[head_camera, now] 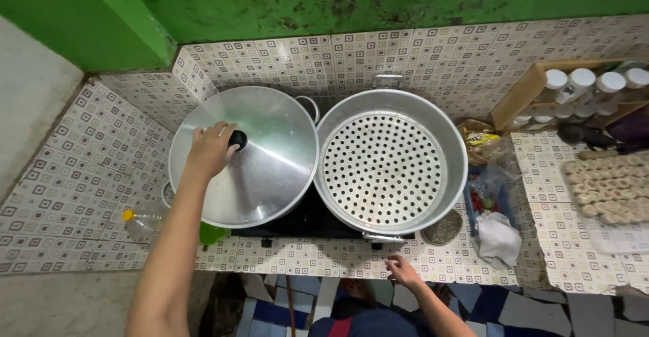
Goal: Applying oil to a steamer rack using a brush to prepare it for cooking.
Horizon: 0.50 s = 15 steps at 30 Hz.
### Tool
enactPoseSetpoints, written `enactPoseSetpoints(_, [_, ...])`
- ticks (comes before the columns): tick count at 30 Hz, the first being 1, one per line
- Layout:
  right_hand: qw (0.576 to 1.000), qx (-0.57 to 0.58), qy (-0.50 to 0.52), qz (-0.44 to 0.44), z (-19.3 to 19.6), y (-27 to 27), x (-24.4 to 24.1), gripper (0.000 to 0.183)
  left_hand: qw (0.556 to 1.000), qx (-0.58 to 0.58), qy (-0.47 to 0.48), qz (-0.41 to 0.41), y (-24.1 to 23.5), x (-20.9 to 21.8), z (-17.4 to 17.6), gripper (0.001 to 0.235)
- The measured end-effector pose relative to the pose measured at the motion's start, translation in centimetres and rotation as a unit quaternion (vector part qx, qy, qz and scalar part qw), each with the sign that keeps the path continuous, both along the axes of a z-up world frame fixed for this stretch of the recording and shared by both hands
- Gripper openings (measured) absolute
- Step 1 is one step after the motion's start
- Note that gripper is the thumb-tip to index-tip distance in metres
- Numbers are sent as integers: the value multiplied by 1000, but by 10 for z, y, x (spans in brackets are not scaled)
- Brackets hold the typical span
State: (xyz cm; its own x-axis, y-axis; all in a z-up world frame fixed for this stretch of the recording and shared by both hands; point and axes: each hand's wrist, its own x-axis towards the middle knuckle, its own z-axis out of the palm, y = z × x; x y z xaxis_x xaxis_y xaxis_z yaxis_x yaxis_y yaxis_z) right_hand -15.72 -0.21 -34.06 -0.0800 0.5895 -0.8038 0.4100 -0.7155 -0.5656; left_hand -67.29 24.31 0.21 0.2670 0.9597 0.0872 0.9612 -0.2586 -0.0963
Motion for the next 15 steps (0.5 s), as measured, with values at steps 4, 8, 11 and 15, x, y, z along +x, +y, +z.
enactPoseSetpoints(4, [996, 41, -65, 48, -49, 10, -20, 66, 999, -10, -42, 8, -33, 21, 31, 59])
enactPoseSetpoints(8, [1000, 20, 16, -8, -61, 25, -33, 70, 995, -24, -79, 63, -86, 60, 73, 67])
enactPoseSetpoints(11, [995, -15, 35, -87, -61, 20, -40, 66, 995, 31, -87, 36, -149, 77, 62, 71])
enactPoseSetpoints(15, [988, 4, 19, -152, -57, 18, -49, 68, 985, 100, -136, 29, -242, 94, 29, 60])
